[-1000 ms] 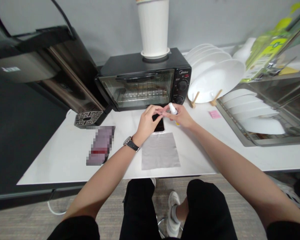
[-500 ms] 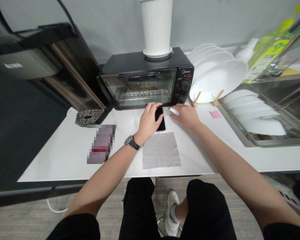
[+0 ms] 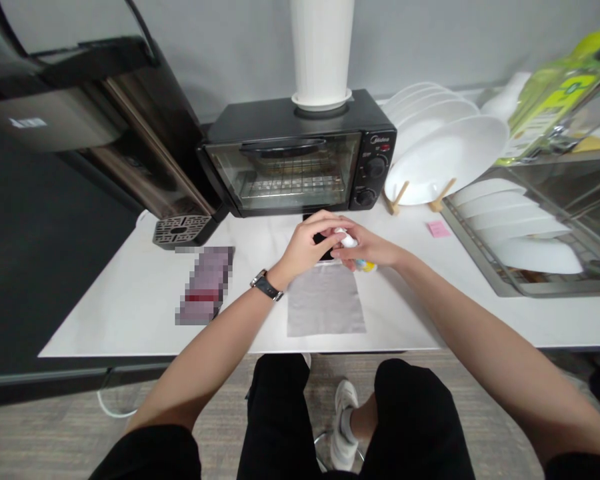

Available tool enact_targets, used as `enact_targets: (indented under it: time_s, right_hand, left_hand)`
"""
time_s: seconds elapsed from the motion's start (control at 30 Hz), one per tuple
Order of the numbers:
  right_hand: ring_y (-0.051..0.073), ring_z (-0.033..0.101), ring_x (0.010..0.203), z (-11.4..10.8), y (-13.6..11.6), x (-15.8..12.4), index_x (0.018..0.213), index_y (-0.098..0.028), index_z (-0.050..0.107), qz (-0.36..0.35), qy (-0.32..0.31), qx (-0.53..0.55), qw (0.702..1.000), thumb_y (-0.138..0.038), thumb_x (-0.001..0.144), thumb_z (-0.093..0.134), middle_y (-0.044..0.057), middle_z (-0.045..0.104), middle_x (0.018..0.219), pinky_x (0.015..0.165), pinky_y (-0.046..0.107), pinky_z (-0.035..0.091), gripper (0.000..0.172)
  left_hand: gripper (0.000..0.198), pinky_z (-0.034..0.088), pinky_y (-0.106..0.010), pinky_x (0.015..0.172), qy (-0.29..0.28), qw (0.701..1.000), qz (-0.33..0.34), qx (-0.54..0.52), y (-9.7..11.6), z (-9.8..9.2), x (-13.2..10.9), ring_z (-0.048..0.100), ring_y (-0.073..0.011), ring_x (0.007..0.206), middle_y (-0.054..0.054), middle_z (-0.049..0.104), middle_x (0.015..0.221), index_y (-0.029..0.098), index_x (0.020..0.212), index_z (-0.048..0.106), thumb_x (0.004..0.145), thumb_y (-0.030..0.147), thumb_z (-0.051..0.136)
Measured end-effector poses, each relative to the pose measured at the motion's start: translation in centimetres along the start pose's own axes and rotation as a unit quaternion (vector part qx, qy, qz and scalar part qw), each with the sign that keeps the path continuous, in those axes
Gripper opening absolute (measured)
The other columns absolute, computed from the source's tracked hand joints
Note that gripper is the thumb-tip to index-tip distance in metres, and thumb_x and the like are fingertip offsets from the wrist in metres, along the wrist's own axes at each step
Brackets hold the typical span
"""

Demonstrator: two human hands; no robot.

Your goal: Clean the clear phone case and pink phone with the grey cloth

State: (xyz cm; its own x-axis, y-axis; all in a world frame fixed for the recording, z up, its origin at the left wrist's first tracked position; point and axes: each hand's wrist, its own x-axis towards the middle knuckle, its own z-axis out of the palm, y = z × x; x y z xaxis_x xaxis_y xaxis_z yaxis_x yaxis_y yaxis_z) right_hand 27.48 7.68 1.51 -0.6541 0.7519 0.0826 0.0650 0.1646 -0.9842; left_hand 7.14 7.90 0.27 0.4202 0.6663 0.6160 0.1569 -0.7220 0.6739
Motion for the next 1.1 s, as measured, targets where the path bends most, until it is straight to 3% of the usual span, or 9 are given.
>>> enact_targets:
  time_s: [0.1, 0.23, 0.4, 0.53, 0.63, 0.8, 0.93, 1.03, 1.1]
  right_hand:
    - [0.017, 0.064, 0.053, -0.1, -0.4, -0.1, 0.105, -0.027, 0.052, -0.015, 0.002, 0.059, 0.998, -0.057, 0.081, 0.094, -0.007, 0.065, 0.074, 0.051, 0.03, 0.052, 0.057]
    - [0.017, 0.068, 0.066, -0.7, -0.8, -0.2, 0.109, -0.026, 0.056, -0.041, 0.004, 0.046, 0.998, -0.059, 0.082, 0.095, -0.005, 0.067, 0.08, 0.064, 0.03, 0.057, 0.057]
    - [0.012, 0.057, 0.062, -0.9, -0.1, 0.0, 0.121, -0.025, 0.059, -0.059, -0.014, 0.012, 0.998, -0.055, 0.088, 0.092, -0.004, 0.062, 0.09, 0.057, 0.027, 0.05, 0.055]
    - [0.013, 0.05, 0.058, -0.6, 0.4, -0.2, 0.141, -0.03, 0.054, -0.064, -0.017, -0.007, 0.998, -0.057, 0.098, 0.081, -0.004, 0.06, 0.09, 0.052, 0.028, 0.044, 0.057]
    - [0.016, 0.053, 0.063, -0.2, 0.2, -0.4, 0.149, -0.033, 0.052, -0.076, 0.007, -0.069, 0.995, -0.058, 0.101, 0.077, -0.001, 0.062, 0.096, 0.056, 0.03, 0.045, 0.06]
    - [0.022, 0.062, 0.08, 0.4, -0.6, -0.7, 0.137, -0.026, 0.066, -0.128, 0.082, -0.208, 0.966, -0.064, 0.1, 0.073, 0.004, 0.068, 0.105, 0.075, 0.035, 0.049, 0.054]
    - [0.022, 0.059, 0.071, 0.7, -1.2, -0.9, 0.101, -0.02, 0.076, -0.087, 0.074, -0.252, 0.961, -0.081, 0.106, 0.045, 0.004, 0.068, 0.082, 0.069, 0.035, 0.044, 0.069]
    - [0.02, 0.055, 0.063, 1.0, -1.5, -1.1, 0.069, -0.022, 0.067, -0.064, 0.065, -0.279, 0.956, -0.087, 0.104, 0.037, 0.003, 0.062, 0.065, 0.067, 0.035, 0.039, 0.08]
    - [0.018, 0.051, 0.058, 1.1, -1.6, -1.2, 0.062, -0.022, 0.06, -0.049, 0.062, -0.302, 0.95, -0.086, 0.104, 0.04, 0.002, 0.057, 0.059, 0.065, 0.035, 0.036, 0.079]
  left_hand:
    - [0.029, 0.06, -0.032, 0.083, 0.006, 0.998, -0.03, -0.051, -0.4, -0.1, 0.1, 0.069, -0.018, 0.094, -0.008, 0.074, 0.116, 0.025, 0.12, 0.082, 0.104, 0.047, 0.073]
    - [0.025, 0.059, -0.031, 0.082, 0.067, 0.992, -0.053, -0.088, -1.1, -0.2, 0.3, 0.07, -0.0174, 0.093, -0.005, 0.074, 0.107, 0.024, 0.108, 0.083, 0.099, 0.047, 0.081]
    - [0.028, 0.053, -0.029, 0.072, 0.119, 0.988, -0.049, -0.082, -1.4, 0.0, 0.5, 0.064, -0.0161, 0.08, -0.001, 0.068, 0.087, 0.025, 0.096, 0.085, 0.091, 0.052, 0.088]
    - [0.04, 0.053, -0.031, 0.073, 0.167, 0.984, -0.054, -0.04, -1.0, -0.2, 0.4, 0.065, -0.0173, 0.081, -0.004, 0.072, 0.095, 0.025, 0.103, 0.082, 0.106, 0.061, 0.065]
    - [0.046, 0.054, -0.033, 0.079, 0.215, 0.974, -0.066, 0.027, -0.6, -0.9, 0.3, 0.069, -0.0185, 0.085, -0.005, 0.076, 0.103, 0.025, 0.113, 0.077, 0.114, 0.061, 0.047]
    - [0.049, 0.054, -0.035, 0.096, 0.213, 0.958, -0.049, 0.187, -0.5, -2.1, 0.0, 0.074, -0.0211, 0.106, -0.007, 0.079, 0.115, 0.025, 0.122, 0.071, 0.118, 0.055, 0.033]
    - [0.053, 0.053, -0.034, 0.098, 0.19, 0.948, -0.031, 0.253, -0.7, -2.5, -0.1, 0.074, -0.0209, 0.111, -0.007, 0.078, 0.12, 0.023, 0.127, 0.069, 0.12, 0.053, 0.025]
    - [0.056, 0.052, -0.034, 0.095, 0.185, 0.943, -0.029, 0.275, -0.8, -2.6, -0.1, 0.074, -0.0206, 0.109, -0.007, 0.078, 0.12, 0.023, 0.126, 0.069, 0.12, 0.053, 0.022]
    - [0.058, 0.052, -0.035, 0.092, 0.183, 0.94, -0.031, 0.285, -0.8, -2.6, 0.0, 0.075, -0.0205, 0.106, -0.007, 0.078, 0.12, 0.023, 0.126, 0.069, 0.12, 0.054, 0.02]
